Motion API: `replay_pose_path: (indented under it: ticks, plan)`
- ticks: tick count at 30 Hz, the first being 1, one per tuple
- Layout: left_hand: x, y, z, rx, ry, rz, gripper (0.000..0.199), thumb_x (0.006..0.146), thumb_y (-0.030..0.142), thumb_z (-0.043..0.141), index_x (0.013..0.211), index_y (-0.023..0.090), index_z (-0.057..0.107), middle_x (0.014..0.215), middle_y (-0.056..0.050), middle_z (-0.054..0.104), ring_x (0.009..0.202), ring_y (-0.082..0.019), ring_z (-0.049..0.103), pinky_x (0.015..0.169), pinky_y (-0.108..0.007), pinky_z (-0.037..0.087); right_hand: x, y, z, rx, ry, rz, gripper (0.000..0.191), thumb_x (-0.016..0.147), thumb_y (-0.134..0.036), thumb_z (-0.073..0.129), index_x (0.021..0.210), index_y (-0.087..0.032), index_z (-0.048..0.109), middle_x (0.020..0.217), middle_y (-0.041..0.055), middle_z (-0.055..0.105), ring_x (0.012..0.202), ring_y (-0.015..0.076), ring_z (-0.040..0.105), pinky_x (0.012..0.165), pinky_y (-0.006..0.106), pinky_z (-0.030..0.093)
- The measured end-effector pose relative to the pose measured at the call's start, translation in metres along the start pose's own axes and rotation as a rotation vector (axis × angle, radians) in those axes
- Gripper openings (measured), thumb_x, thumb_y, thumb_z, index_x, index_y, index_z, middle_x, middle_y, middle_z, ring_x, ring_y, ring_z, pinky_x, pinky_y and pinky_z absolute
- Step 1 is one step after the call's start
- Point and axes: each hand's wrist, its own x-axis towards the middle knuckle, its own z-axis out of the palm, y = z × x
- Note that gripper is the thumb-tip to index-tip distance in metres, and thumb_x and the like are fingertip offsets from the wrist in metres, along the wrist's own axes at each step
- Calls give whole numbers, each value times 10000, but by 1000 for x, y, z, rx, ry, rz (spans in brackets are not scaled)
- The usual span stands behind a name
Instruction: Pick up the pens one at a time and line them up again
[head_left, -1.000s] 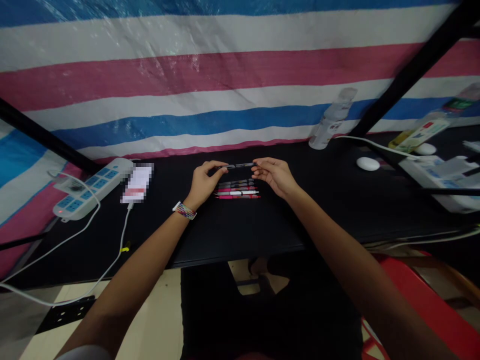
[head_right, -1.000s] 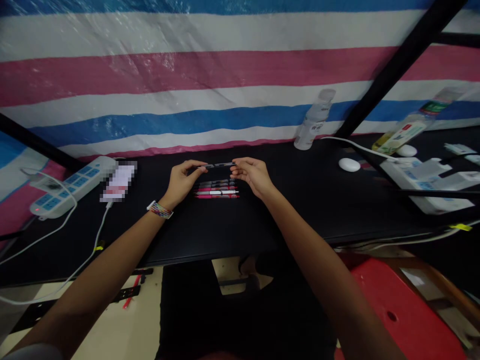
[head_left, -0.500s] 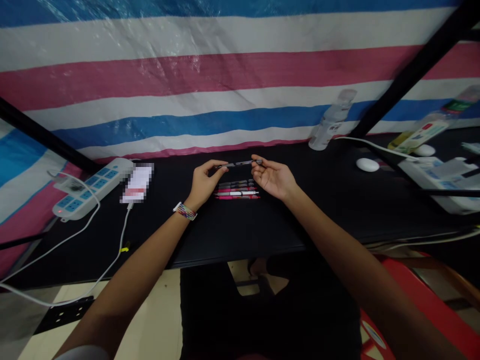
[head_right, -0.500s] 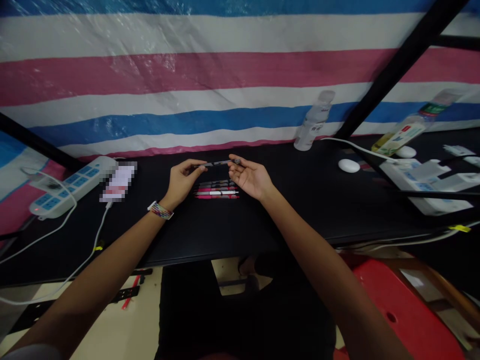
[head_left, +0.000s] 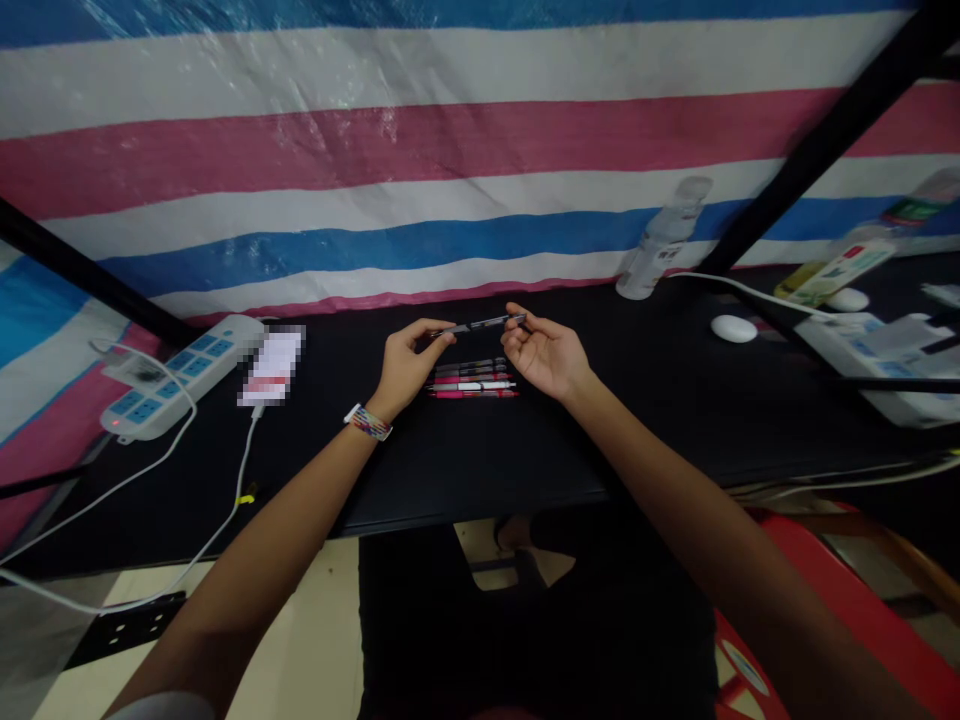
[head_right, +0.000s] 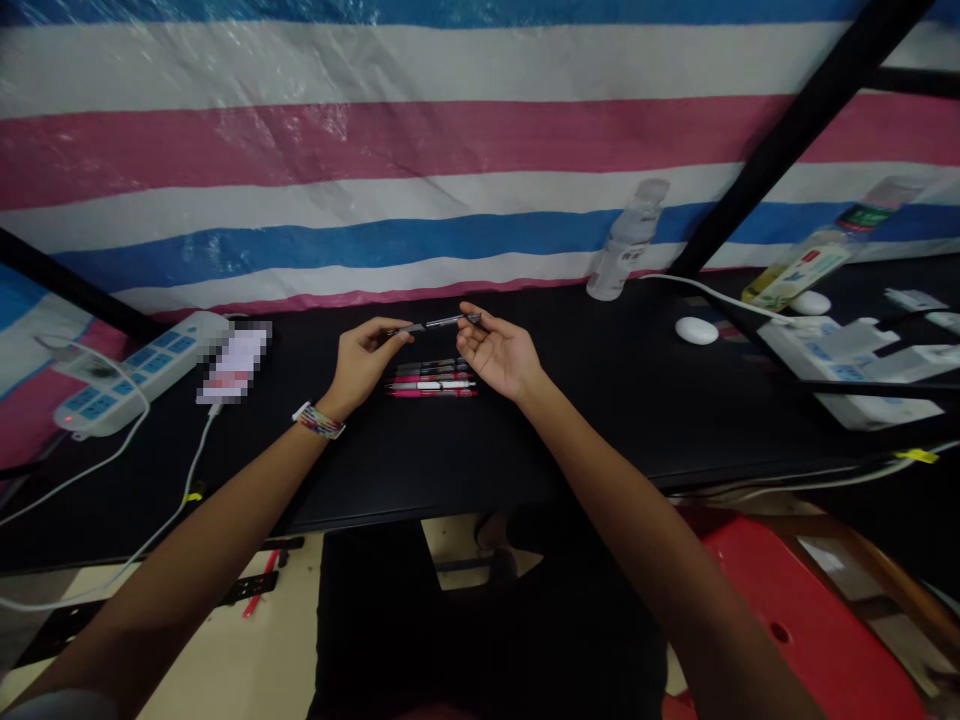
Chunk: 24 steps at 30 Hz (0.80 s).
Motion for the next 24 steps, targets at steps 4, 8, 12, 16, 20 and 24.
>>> replay_pose_path:
  ticks: [4, 8, 12, 16, 20, 24]
  plan:
    - [0, -1, -1, -1, 0, -4, 172, 975, 354, 814, 1083, 230, 862, 981, -64, 861, 935, -232, 805, 916, -394, 630, 1, 2, -1, 63, -34, 10, 259, 931, -302, 640, 1137, -213, 769, 956, 77, 766, 971, 218, 723, 937, 371, 655]
    - [0, -2, 0, 4, 1, -1, 156, 961, 335, 826, 1080, 243, 864, 1004, -65, 867, 934, -235, 805, 900, -401, 627, 0, 3, -1, 71, -7, 8, 176, 890, -238, 648, 1033, -220, 749, 847, 48, 708, 807, 174, 646, 888, 337, 624]
    - [-1, -2, 1, -3, -8, -12, 167, 965, 349, 818, 1088, 246, 864, 1012, -62, 869, 946, -239, 807, 909, -407, 627, -1, 3, 1, -10, -13, -44, 219, 877, -320, 648, 1054, -230, 739, 868, 67, 705, 825, 209, 639, 858, 384, 612]
    - [0, -2, 1, -6, -4, -3, 158, 963, 347, 819, 1077, 247, 865, 1027, -64, 871, 963, -240, 806, 932, -414, 624, 0, 2, 1, -4, 12, -21, 227, 836, -302, 659, 1041, -236, 733, 867, 65, 706, 818, 210, 635, 854, 377, 610]
    - [0, -3, 1, 2, -6, -8, 167, 961, 362, 822, 1077, 249, 864, 1015, -65, 871, 945, -244, 806, 912, -417, 629, 0, 2, 1, 50, 51, 14, 227, 836, -258, 637, 1032, -227, 747, 892, 68, 734, 841, 200, 659, 875, 355, 616]
    - [0, -3, 2, -10, -20, -17, 174, 963, 372, 820, 1074, 246, 866, 981, -63, 867, 923, -240, 807, 898, -408, 628, 1, 3, -2, 90, 20, -5, 286, 890, -317, 620, 1102, -206, 778, 963, 87, 771, 921, 212, 701, 908, 367, 633]
